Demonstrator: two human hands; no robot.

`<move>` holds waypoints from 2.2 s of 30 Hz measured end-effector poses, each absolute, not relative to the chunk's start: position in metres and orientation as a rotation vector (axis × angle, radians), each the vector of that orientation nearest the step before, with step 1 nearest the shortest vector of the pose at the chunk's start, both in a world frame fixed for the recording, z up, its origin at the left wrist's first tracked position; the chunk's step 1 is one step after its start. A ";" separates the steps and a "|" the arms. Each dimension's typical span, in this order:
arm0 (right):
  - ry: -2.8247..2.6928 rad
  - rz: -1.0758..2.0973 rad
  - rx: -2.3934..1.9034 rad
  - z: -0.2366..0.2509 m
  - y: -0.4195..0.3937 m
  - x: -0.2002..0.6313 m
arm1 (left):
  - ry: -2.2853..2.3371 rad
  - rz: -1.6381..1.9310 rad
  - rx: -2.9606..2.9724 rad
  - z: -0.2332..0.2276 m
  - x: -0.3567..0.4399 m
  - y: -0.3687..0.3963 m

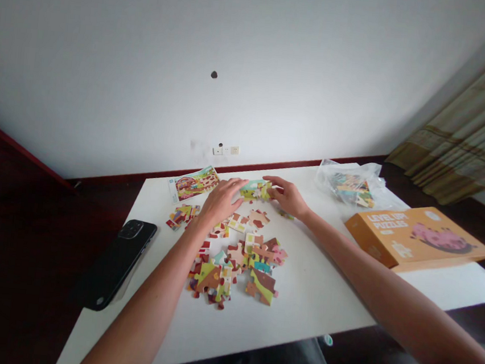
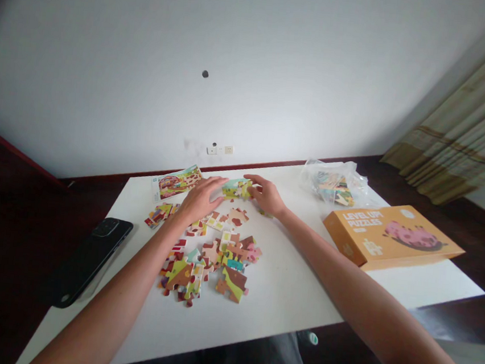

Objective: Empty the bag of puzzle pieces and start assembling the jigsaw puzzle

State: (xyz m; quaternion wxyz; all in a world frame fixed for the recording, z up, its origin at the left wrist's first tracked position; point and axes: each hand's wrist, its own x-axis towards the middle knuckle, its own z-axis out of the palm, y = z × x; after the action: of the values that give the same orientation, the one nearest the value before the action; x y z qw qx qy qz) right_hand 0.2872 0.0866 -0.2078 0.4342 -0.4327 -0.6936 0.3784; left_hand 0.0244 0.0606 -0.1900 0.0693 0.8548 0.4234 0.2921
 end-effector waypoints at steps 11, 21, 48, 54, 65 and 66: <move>-1.767 0.997 -0.968 -0.204 0.070 0.271 | 1.148 0.785 2.598 -0.183 0.043 0.051; -2.438 0.189 -0.999 -0.207 0.083 0.298 | 1.511 0.883 2.378 -0.193 0.016 0.065; -2.310 0.191 -1.120 -0.222 0.087 0.303 | 1.465 0.882 2.380 -0.204 0.028 0.071; -2.310 0.182 -1.132 -0.223 0.086 0.302 | 1.401 0.835 2.541 -0.209 0.028 0.074; -2.316 0.154 -1.141 -0.220 0.084 0.301 | 1.408 0.812 2.607 -0.214 0.026 0.076; -2.316 0.156 -1.138 -0.219 0.084 0.301 | 1.413 0.811 2.607 -0.214 0.026 0.076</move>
State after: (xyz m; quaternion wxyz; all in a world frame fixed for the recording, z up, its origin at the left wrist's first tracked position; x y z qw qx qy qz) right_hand 0.3011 0.0838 -0.2193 0.2747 -0.4233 -0.8614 0.0579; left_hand 0.0261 0.0758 -0.2140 0.0335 0.8476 0.4594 0.2635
